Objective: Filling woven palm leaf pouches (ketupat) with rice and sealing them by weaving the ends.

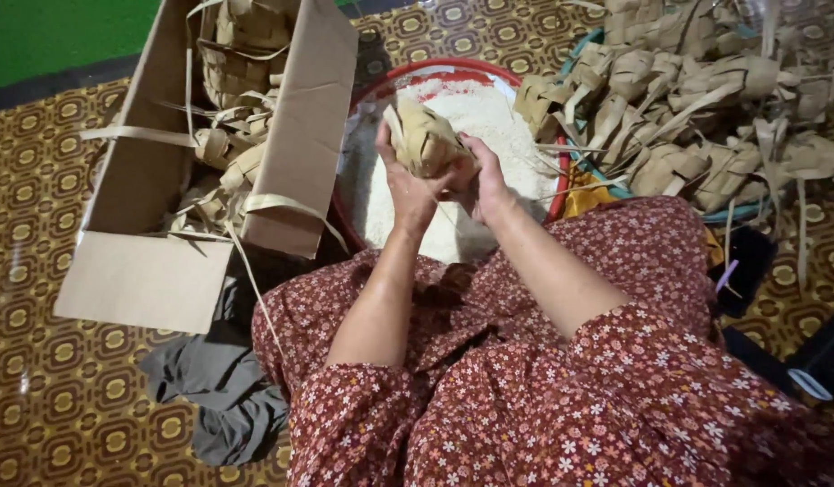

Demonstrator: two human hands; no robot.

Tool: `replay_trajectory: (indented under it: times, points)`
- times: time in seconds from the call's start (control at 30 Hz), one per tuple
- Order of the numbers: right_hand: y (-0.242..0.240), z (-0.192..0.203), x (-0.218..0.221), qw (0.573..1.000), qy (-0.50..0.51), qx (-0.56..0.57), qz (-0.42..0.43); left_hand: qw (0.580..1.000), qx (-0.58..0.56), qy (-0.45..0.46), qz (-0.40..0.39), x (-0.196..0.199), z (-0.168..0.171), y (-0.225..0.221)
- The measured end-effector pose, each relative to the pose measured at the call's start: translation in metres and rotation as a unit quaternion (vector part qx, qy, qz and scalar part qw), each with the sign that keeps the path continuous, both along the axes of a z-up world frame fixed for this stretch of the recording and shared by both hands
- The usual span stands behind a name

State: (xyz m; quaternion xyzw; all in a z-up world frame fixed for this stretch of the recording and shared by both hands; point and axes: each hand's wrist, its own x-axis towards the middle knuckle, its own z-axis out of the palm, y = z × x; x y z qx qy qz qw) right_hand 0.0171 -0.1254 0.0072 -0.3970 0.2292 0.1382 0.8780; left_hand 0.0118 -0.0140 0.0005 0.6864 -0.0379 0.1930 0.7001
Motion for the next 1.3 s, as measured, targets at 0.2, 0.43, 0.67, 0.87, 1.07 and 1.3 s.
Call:
replay_trajectory:
  times: [0.2,0.43,0.67,0.87,1.07,1.3]
  points:
    - [-0.012,-0.031,0.019,0.998,-0.017,-0.06,0.018,1.0,-0.028,-0.011,-0.003,0.01,0.012,0.001]
    - [-0.016,-0.026,0.005,0.996,-0.017,-0.09,0.022,0.995,0.057,-0.054,-0.065,-0.009,0.049,0.005]
    - [-0.02,-0.018,0.002,0.997,-0.01,-0.055,0.044,0.988,0.1,-0.087,-0.08,0.002,0.037,0.001]
    - [-0.025,0.01,0.016,0.997,-0.049,0.033,0.04,0.981,0.124,-0.12,-0.085,0.005,0.052,-0.011]
    - [-0.039,0.018,0.025,0.986,-0.086,0.143,0.016,0.994,0.059,-0.071,-0.061,0.005,0.072,-0.027]
    - [-0.037,0.01,-0.001,0.974,-0.202,0.06,0.078,0.995,0.065,0.008,-0.07,0.0,-0.001,-0.015]
